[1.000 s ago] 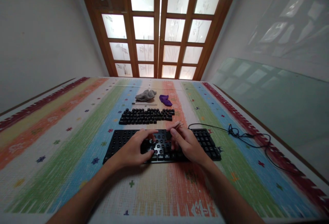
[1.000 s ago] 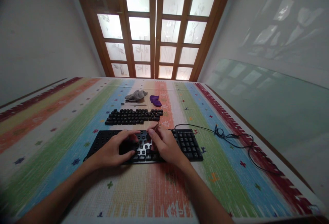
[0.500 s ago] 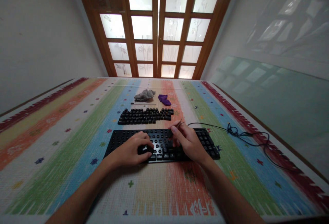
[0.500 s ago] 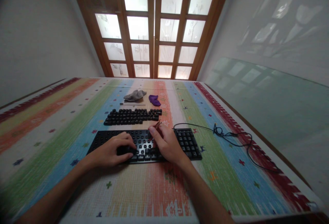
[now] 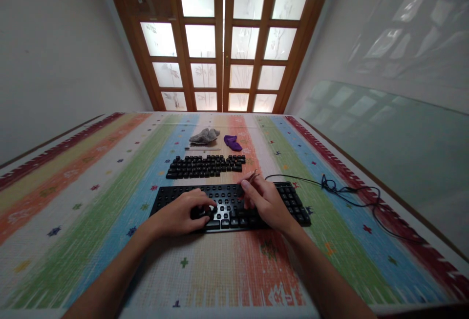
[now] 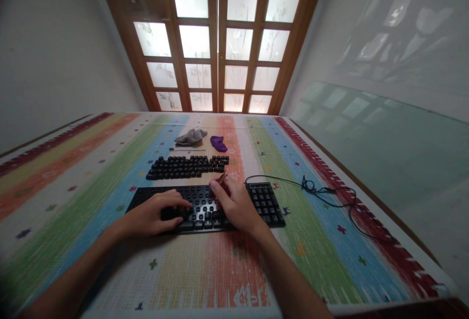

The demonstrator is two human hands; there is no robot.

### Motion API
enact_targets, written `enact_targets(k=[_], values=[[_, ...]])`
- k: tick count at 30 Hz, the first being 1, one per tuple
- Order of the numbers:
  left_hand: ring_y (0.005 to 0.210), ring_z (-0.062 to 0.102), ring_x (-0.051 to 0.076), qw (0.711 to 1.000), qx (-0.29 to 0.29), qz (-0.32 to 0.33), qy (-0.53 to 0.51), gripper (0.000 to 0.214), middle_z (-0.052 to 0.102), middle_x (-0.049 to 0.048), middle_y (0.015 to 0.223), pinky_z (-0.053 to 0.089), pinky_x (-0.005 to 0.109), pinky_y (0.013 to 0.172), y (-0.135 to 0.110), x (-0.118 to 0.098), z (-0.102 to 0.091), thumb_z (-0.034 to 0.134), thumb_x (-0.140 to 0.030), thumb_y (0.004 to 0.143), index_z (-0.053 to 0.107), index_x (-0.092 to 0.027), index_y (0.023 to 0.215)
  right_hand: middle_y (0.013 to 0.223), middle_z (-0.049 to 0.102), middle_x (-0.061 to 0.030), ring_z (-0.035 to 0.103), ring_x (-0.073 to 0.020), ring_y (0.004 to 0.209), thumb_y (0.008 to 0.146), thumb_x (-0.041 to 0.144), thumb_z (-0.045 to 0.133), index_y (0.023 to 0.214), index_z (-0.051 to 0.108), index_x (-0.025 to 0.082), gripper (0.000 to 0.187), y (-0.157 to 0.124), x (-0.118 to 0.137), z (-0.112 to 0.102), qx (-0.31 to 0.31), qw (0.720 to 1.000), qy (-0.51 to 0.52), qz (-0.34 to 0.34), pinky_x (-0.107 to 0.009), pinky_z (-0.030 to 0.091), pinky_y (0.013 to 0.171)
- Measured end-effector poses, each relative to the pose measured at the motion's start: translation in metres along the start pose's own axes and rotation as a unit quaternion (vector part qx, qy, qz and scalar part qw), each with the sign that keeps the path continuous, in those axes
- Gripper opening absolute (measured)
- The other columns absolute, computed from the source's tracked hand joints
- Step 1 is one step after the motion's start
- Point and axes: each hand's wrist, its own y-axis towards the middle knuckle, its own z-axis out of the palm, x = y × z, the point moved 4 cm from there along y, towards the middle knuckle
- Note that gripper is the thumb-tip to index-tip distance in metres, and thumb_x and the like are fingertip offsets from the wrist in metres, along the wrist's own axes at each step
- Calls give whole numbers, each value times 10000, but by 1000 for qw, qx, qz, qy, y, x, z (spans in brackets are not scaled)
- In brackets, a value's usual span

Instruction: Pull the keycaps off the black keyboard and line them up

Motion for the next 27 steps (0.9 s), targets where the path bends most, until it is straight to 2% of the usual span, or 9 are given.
enact_targets(k=[8, 11, 18, 23, 27], values=[[859, 606, 173, 999, 41, -2, 21, 147, 657, 42, 899, 470, 285, 772, 6, 0, -2, 609, -236, 885, 714, -189, 976, 689, 618, -9, 570, -127, 558, 989, 509, 467, 854, 584, 189, 367, 0, 2, -3, -5, 1000, -12, -17, -254, 451, 559], [826, 598, 164, 999, 31, -2, 27, 144, 647, 35, 886, 466, 279, 761, 14, -1, -6, 606, -245, 886, 706, -185, 971, 708, 622, -11, 574, -126, 571, 990, 490, 474, 869, 588, 188, 344, -1, 4, -4, -10, 1000, -7, -28, -252, 450, 561], [847, 589, 180, 993, -47, 13, 108, 132, 644, 46, 868, 462, 286, 777, 59, 9, -12, 608, -203, 873, 702, -157, 953, 727, 628, -3, 582, -115, 558, 992, 441, 493, 908, 597, 189, 285, -2, 6, -5, -6, 999, 24, -23, -242, 460, 552], [833, 590, 196, 978, -26, 13, 205, 103, 647, 80, 865, 470, 286, 742, 90, 18, 3, 627, -189, 851, 702, -128, 887, 705, 611, 8, 579, -111, 549, 995, 419, 494, 904, 598, 187, 270, -2, 6, -6, -11, 999, 28, -28, -229, 449, 529], [799, 592, 197, 972, -10, 12, 236, 144, 650, 88, 813, 467, 283, 717, 105, 19, 11, 599, -191, 874, 684, -124, 779, 683, 597, 19, 571, -105, 539, 999, 384, 491, 858, 577, 190, 255, -3, 10, -6, -8, 999, 27, -41, -225, 440, 531]])
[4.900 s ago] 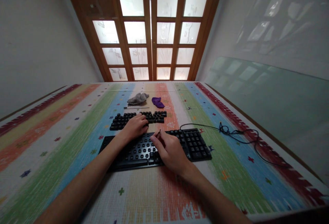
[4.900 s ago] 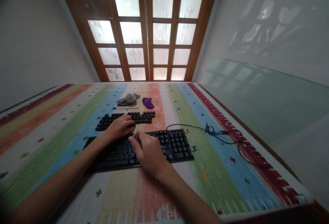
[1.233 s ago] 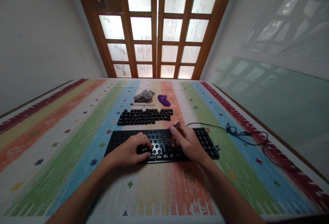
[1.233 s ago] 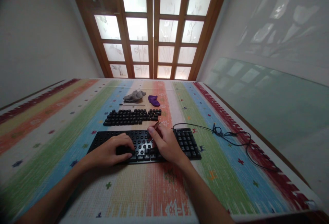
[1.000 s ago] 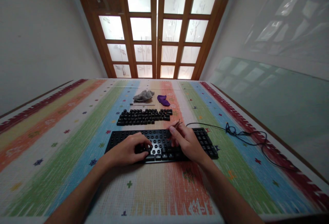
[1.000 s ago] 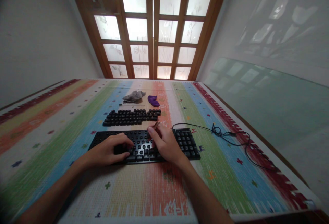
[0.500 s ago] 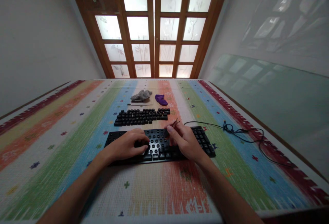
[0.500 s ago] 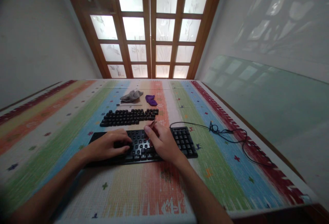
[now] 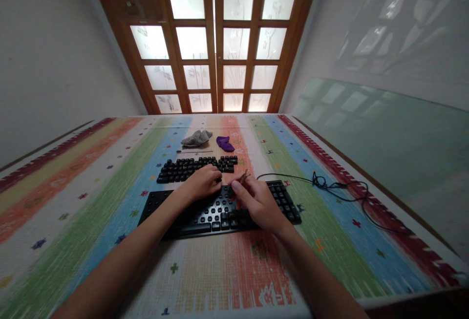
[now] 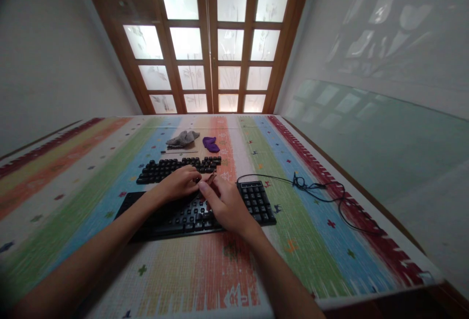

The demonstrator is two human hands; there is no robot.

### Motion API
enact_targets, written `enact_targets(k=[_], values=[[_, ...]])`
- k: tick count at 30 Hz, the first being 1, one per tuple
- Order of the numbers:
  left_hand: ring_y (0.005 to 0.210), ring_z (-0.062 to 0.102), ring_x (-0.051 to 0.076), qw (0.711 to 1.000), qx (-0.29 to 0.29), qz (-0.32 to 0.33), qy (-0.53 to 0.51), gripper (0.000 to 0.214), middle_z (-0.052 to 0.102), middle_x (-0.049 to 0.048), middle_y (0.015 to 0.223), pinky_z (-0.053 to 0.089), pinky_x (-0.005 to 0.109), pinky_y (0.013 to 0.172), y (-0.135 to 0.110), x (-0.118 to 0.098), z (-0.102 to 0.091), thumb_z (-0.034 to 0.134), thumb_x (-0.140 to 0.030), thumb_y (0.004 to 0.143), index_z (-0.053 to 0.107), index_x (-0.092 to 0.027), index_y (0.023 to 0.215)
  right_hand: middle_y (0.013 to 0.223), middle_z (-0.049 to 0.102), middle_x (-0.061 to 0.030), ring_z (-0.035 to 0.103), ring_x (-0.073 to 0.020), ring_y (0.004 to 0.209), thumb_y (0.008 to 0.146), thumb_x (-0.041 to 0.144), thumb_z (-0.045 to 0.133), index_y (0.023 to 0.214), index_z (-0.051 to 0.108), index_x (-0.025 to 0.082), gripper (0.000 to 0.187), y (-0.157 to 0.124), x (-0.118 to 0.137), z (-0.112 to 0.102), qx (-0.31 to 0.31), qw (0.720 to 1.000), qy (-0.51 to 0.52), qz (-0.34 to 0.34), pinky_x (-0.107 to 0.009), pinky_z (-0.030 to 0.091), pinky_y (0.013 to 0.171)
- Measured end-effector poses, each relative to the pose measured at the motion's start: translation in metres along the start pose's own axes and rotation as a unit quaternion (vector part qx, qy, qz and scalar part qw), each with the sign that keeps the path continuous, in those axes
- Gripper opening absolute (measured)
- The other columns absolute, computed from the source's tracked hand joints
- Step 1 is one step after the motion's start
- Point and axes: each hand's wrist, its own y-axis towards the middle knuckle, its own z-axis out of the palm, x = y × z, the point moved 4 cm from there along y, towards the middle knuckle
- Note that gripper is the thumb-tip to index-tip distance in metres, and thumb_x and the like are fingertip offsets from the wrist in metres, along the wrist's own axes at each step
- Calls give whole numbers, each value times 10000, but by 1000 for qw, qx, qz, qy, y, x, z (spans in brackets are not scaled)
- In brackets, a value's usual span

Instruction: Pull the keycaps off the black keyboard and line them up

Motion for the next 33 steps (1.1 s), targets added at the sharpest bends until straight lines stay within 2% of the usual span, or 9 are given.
enact_targets(k=[12, 16, 22, 33], values=[[714, 566, 153, 998, 47, 29, -19, 208, 644, 63, 778, 436, 246, 661, 21, 7, 6, 591, -141, 883, 693, -134, 701, 706, 590, 18, 568, -111, 577, 1008, 338, 470, 878, 580, 192, 224, 0, 5, -2, 1, 1000, -22, -13, -248, 446, 611], [716, 548, 156, 999, 44, 28, -9, 226, 622, 62, 778, 429, 256, 656, 20, 11, 7, 583, -170, 901, 701, -135, 711, 707, 575, 19, 558, -112, 594, 1004, 333, 479, 851, 575, 194, 228, 0, 7, -2, -1, 999, -25, -20, -249, 437, 615], [828, 572, 180, 999, 13, 13, -27, 127, 632, 63, 844, 447, 264, 715, 15, 17, 7, 623, -206, 884, 733, -148, 862, 686, 567, 28, 555, -112, 590, 1006, 329, 478, 857, 576, 196, 223, 1, 8, -1, 6, 1000, -24, -13, -252, 435, 626], [862, 580, 191, 1000, 15, 1, -11, 120, 635, 66, 877, 467, 284, 754, 7, 19, 0, 621, -188, 872, 736, -157, 879, 687, 589, 9, 569, -137, 632, 1001, 366, 484, 848, 586, 197, 250, -1, 9, 0, 6, 998, -61, -9, -267, 438, 630]])
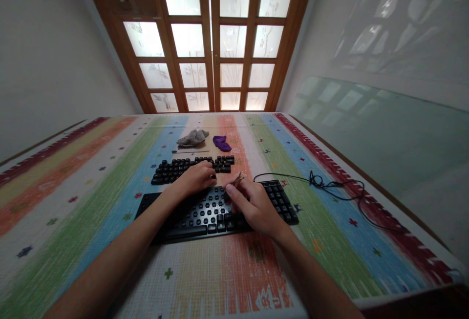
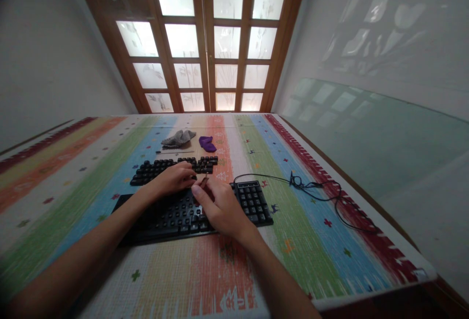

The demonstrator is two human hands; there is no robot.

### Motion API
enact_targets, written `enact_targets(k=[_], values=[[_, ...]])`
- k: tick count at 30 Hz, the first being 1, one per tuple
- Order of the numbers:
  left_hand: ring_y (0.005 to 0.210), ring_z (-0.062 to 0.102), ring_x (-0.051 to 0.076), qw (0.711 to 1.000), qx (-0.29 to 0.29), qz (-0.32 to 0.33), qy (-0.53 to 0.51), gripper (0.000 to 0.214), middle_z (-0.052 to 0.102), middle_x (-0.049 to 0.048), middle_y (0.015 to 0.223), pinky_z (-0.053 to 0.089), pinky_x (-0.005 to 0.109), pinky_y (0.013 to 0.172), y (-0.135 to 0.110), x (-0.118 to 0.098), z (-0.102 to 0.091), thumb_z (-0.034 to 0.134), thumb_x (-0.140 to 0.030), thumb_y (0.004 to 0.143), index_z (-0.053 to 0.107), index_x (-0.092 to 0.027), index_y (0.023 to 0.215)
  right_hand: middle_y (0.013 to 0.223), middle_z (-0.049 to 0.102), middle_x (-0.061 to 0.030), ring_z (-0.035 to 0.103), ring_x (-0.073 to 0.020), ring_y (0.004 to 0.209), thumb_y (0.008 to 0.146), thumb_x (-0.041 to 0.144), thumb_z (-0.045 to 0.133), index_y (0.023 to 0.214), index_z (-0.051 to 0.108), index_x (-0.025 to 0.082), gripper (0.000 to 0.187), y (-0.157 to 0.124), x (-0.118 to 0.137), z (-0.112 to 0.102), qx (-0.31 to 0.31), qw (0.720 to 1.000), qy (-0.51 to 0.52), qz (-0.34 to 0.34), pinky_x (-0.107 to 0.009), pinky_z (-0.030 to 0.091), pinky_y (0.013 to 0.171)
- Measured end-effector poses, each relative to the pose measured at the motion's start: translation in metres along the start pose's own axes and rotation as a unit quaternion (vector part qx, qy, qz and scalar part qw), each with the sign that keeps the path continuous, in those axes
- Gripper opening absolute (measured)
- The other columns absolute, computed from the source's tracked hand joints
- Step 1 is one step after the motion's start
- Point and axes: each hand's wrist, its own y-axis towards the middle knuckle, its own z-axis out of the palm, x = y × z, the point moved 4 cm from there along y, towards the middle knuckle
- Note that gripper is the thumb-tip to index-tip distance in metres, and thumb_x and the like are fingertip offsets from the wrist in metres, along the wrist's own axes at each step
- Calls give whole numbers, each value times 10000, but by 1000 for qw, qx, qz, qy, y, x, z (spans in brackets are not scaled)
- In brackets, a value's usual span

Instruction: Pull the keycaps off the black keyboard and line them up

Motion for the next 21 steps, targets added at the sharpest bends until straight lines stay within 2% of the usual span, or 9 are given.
enact_targets(k=[8, 21], values=[[892, 577, 205, 1000, 12, -19, 15, 102, 633, 74, 895, 466, 293, 770, -10, 3, -3, 638, -197, 875, 725, -146, 868, 662, 585, 16, 572, -137, 627, 1001, 375, 480, 824, 584, 201, 269, 1, 1, 0, 3, 1000, -8, -9, -265, 436, 634], [905, 581, 213, 999, 14, -29, 14, 120, 639, 80, 906, 469, 306, 788, -9, 6, 3, 617, -200, 887, 723, -150, 916, 640, 593, 18, 587, -147, 640, 994, 353, 503, 794, 586, 201, 265, 0, 4, 1, 2, 999, -30, -25, -275, 432, 653]])
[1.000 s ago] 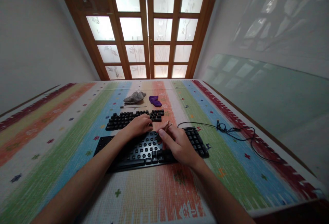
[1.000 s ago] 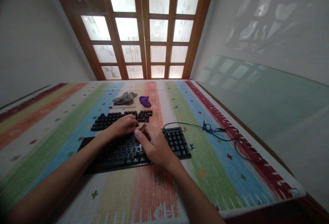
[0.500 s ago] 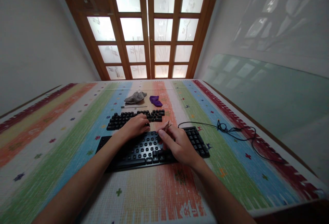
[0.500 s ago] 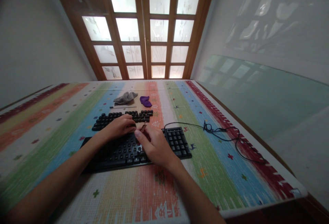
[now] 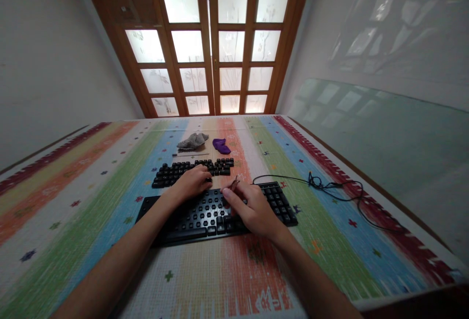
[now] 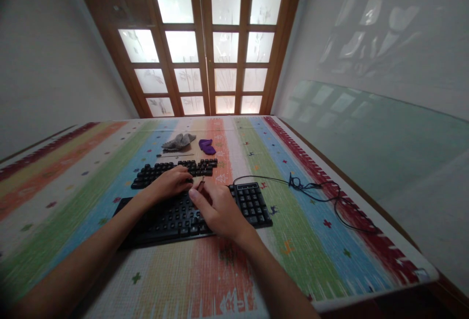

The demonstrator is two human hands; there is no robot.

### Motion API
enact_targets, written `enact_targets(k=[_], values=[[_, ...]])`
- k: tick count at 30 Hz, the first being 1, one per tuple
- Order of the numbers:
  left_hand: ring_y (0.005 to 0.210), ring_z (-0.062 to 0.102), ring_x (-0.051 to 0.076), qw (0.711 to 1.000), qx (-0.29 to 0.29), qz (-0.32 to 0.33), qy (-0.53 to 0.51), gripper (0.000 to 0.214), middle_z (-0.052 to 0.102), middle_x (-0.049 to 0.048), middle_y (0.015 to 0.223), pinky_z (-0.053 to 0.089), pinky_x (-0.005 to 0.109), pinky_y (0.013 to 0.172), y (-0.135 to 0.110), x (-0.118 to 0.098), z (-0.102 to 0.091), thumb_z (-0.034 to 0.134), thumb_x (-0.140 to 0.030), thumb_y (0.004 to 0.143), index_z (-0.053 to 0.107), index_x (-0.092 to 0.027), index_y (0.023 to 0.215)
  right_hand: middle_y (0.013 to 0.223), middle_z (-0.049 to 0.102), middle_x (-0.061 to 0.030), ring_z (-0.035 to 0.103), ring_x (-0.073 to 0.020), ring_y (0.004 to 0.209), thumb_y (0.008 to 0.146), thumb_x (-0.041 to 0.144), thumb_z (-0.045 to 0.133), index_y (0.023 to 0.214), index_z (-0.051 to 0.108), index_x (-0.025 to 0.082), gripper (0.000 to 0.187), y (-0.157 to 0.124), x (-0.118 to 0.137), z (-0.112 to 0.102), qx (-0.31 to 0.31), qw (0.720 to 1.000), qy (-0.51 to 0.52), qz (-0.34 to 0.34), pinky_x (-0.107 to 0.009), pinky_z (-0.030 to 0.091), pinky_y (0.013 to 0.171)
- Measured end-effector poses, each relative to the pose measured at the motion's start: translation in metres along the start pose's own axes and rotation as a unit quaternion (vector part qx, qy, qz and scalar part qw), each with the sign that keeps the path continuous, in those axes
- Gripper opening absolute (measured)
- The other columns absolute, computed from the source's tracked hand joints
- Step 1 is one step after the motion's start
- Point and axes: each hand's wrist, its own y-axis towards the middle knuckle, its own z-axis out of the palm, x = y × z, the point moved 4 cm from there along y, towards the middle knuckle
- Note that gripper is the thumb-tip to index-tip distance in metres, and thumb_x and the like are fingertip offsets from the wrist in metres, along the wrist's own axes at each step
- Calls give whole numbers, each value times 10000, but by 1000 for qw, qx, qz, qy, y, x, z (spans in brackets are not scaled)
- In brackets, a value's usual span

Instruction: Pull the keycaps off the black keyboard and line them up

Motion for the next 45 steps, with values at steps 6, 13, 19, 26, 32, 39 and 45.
enact_targets(k=[6, 13, 19, 26, 32, 39, 45], values=[[899, 580, 210, 1000, -13, 2, -14, 107, 634, 71, 901, 468, 302, 781, 0, 3, 2, 628, -213, 880, 711, -160, 922, 646, 599, 20, 589, -146, 645, 991, 344, 511, 795, 588, 199, 256, 1, -2, 0, 4, 1000, 5, 4, -277, 433, 664], [890, 573, 201, 1000, -18, 3, -8, 69, 629, 64, 902, 467, 295, 784, 1, 3, 0, 649, -199, 856, 699, -157, 877, 654, 605, 15, 589, -145, 638, 989, 332, 513, 805, 594, 191, 246, 0, -2, 2, 10, 1000, 8, 11, -275, 427, 655], [854, 561, 200, 999, -26, 14, -12, 91, 614, 63, 857, 460, 292, 746, 3, 2, -1, 622, -191, 866, 707, -159, 875, 651, 602, 12, 595, -153, 650, 992, 354, 504, 780, 577, 198, 273, 0, -3, 3, 11, 1000, 11, 9, -278, 429, 646], [873, 562, 205, 999, -28, 10, -12, 114, 617, 67, 864, 466, 295, 760, 3, 3, 2, 611, -197, 878, 720, -165, 895, 642, 601, 17, 585, -146, 637, 991, 352, 514, 763, 569, 197, 281, 0, -2, 2, 11, 1000, -2, 8, -276, 423, 647], [891, 574, 204, 1000, -22, -4, 11, 131, 625, 69, 878, 474, 293, 779, 5, 2, 1, 605, -203, 883, 723, -158, 916, 636, 589, 15, 573, -145, 622, 992, 353, 513, 741, 552, 198, 298, 0, -4, 3, 13, 1000, -9, 13, -275, 409, 629], [885, 582, 200, 999, -33, -6, 16, 129, 636, 72, 888, 482, 287, 781, 5, 2, 0, 612, -223, 880, 722, -160, 905, 665, 601, 14, 589, -146, 641, 992, 344, 515, 783, 574, 197, 262, -1, -4, 3, 14, 1000, 6, 11, -269, 424, 639], [894, 588, 212, 999, -30, -20, 29, 144, 646, 87, 907, 491, 305, 800, 4, 2, 1, 610, -222, 882, 725, -140, 907, 653, 605, 20, 587, -138, 635, 990, 334, 526, 771, 586, 192, 268, 0, -4, 3, 13, 1000, -1, 6, -265, 421, 651]])
